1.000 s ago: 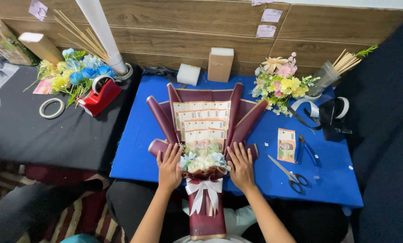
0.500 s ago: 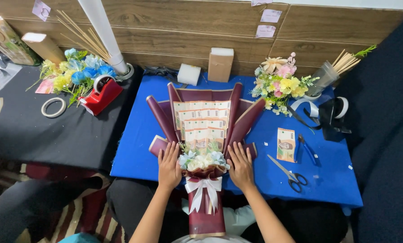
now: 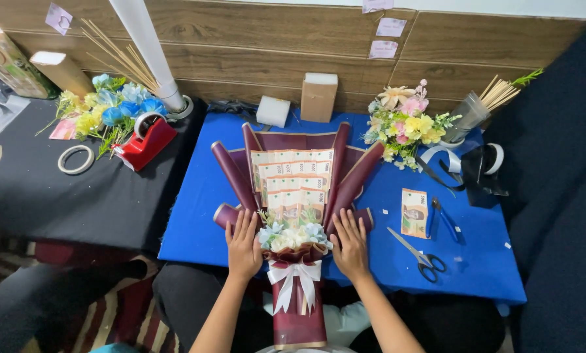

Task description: The person creates a decorative white ribbon bow and attaches it to the base of a bouquet made of banknotes and flowers.

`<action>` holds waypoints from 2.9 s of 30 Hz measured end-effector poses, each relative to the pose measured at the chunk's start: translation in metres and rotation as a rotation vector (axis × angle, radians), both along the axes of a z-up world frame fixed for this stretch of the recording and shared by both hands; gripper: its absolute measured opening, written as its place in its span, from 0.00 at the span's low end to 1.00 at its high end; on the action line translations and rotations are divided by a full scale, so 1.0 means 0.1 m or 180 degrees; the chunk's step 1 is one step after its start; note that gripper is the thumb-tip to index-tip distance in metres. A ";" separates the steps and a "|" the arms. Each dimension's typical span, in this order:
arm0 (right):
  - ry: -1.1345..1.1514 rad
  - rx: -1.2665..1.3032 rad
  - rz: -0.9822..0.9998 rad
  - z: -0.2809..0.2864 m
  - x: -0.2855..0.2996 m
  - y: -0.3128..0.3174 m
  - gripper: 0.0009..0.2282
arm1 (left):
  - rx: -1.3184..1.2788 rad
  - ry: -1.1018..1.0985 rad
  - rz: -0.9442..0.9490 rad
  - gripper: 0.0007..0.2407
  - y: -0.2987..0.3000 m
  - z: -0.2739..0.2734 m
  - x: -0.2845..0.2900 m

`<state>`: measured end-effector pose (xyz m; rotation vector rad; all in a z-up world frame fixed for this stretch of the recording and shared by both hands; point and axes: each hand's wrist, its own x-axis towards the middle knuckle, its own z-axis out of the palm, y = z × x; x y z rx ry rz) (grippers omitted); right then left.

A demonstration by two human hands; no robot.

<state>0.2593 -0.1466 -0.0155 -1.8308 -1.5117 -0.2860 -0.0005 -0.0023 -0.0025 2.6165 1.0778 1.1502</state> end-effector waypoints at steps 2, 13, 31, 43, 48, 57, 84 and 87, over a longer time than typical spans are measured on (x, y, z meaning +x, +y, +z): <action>0.0002 0.0006 -0.0014 0.00 0.00 0.00 0.20 | 0.0031 -0.0033 -0.0024 0.22 0.00 0.01 0.00; -0.0007 0.0033 -0.0051 -0.01 -0.02 0.00 0.19 | 0.0136 -0.0106 0.0013 0.23 0.01 0.01 0.01; -0.0205 0.0201 -0.0017 0.01 -0.03 0.00 0.18 | 0.0046 -0.0025 0.0016 0.21 0.01 -0.01 0.00; -0.0119 0.0018 -0.0016 0.11 -0.05 -0.02 0.17 | -0.0080 -0.0128 -0.0004 0.20 0.02 0.00 -0.01; -0.0127 -0.0069 -0.0001 0.12 -0.05 -0.01 0.16 | -0.0079 -0.0055 0.0013 0.21 0.02 0.02 -0.02; 0.0050 -0.0218 -0.0273 0.14 0.19 0.24 0.13 | -0.0099 -0.0024 0.0113 0.21 0.03 -0.03 -0.02; 0.0167 -0.1261 0.0083 0.28 0.41 0.71 0.19 | 0.0059 -0.0155 0.0229 0.20 0.03 -0.01 0.01; -0.0073 -0.0977 0.0290 0.21 0.34 0.52 0.17 | 0.0048 -0.0164 0.0224 0.20 0.03 -0.03 0.00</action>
